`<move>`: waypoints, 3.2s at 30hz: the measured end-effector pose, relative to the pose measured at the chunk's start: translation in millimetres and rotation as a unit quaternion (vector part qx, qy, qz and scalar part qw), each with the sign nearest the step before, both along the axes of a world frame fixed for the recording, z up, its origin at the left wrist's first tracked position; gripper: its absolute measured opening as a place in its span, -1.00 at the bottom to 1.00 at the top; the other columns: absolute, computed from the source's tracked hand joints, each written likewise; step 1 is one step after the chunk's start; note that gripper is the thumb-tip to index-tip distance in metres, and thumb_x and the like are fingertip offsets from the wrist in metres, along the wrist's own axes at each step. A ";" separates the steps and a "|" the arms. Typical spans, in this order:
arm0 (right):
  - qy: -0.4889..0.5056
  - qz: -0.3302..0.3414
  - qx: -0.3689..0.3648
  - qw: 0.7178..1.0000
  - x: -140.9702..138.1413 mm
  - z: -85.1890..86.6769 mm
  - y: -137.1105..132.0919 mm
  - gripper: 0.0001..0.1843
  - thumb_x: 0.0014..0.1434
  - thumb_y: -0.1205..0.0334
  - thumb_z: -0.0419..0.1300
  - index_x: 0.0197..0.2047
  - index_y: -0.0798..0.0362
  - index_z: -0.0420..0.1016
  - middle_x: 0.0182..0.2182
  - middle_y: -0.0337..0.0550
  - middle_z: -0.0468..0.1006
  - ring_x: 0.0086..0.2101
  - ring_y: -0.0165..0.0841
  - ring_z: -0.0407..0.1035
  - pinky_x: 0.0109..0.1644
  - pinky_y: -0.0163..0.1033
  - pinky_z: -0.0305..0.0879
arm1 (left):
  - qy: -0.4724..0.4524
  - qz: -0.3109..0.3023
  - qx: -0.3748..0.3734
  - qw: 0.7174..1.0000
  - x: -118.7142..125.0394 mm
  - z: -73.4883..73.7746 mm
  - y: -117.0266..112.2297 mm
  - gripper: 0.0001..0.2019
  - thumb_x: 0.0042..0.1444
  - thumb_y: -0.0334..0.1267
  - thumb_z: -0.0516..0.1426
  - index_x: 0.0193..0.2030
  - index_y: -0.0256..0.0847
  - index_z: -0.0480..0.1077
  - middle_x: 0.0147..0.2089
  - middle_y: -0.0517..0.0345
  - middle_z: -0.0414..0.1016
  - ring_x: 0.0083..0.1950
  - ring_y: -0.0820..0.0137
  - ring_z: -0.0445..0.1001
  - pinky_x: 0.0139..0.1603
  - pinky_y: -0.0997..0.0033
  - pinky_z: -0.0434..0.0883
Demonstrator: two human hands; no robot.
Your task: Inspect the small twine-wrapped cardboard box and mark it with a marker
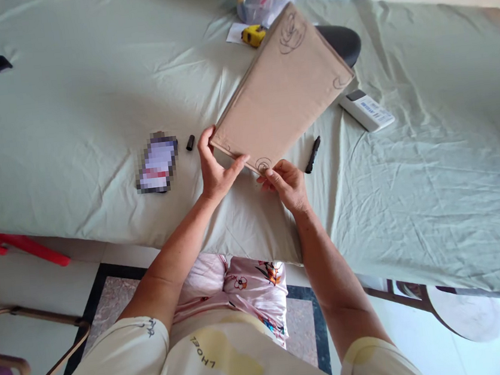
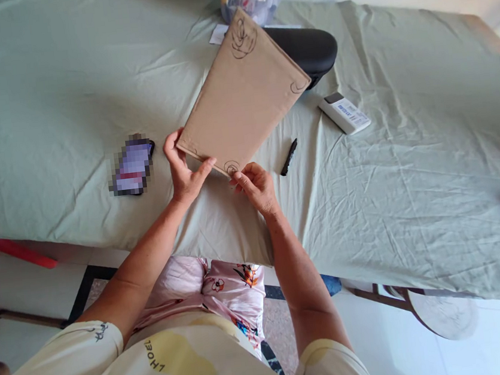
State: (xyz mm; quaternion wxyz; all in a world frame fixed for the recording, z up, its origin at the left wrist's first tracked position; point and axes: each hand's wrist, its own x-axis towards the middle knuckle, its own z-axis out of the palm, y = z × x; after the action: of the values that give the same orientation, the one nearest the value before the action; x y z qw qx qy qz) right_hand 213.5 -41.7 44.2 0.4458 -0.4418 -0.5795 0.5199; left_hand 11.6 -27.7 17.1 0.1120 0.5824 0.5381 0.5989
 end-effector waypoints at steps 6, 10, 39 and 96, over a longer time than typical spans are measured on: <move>-0.007 0.026 0.004 1.000 0.6 3.2 -3.2 -0.33 0.01 -0.49 0.44 -0.33 -0.02 0.51 -0.49 -0.22 0.66 -0.54 -0.43 0.44 -0.48 -0.30 0.31 | 0.127 -0.050 0.064 0.989 -5.2 -1.4 3.6 0.39 -0.08 0.62 0.25 0.68 0.03 -0.35 0.74 -0.31 -0.31 0.74 -0.28 -0.24 0.69 -0.37 -0.07; -0.003 0.032 0.000 0.999 2.6 1.7 -1.3 -0.37 0.02 -0.46 0.46 -0.36 -0.03 0.52 -0.58 -0.29 0.58 -0.58 -0.45 0.33 -0.47 -0.29 0.27 | 0.166 -0.068 0.064 0.982 -7.8 -5.4 8.0 0.43 -0.18 0.67 0.24 0.68 0.03 -0.24 0.75 -0.27 -0.50 0.74 -0.37 -0.36 0.68 -0.40 -0.07; -0.098 0.011 -0.003 0.995 -4.6 -16.4 6.9 -0.18 -0.05 -0.63 0.35 -0.22 0.03 0.58 -0.41 -0.11 0.69 -0.51 -0.35 0.50 -0.44 -0.22 0.44 | -0.109 -0.161 0.021 0.981 4.5 -21.8 12.0 -0.03 0.34 0.31 0.16 0.64 0.31 -0.38 0.64 -0.10 0.01 0.58 0.05 0.28 0.40 0.02 0.52; -0.054 -0.249 0.119 0.960 18.5 -24.4 19.0 -0.35 0.01 -0.24 0.53 -0.21 -0.11 0.19 -0.53 -0.48 0.44 -0.52 -0.46 0.39 -0.50 -0.35 0.34 | -0.064 -0.057 -0.039 0.996 -9.7 -35.7 18.2 0.16 0.12 0.33 0.36 0.67 0.05 -0.17 0.69 -0.21 -0.01 0.72 -0.06 0.01 0.68 -0.10 0.12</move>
State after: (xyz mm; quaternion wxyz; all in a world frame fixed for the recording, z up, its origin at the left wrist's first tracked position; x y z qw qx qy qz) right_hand 232.0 -22.7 19.9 0.5784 -0.5433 -0.5320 0.2953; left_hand 1.9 -9.5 -18.6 0.2032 0.5676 0.5188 0.6062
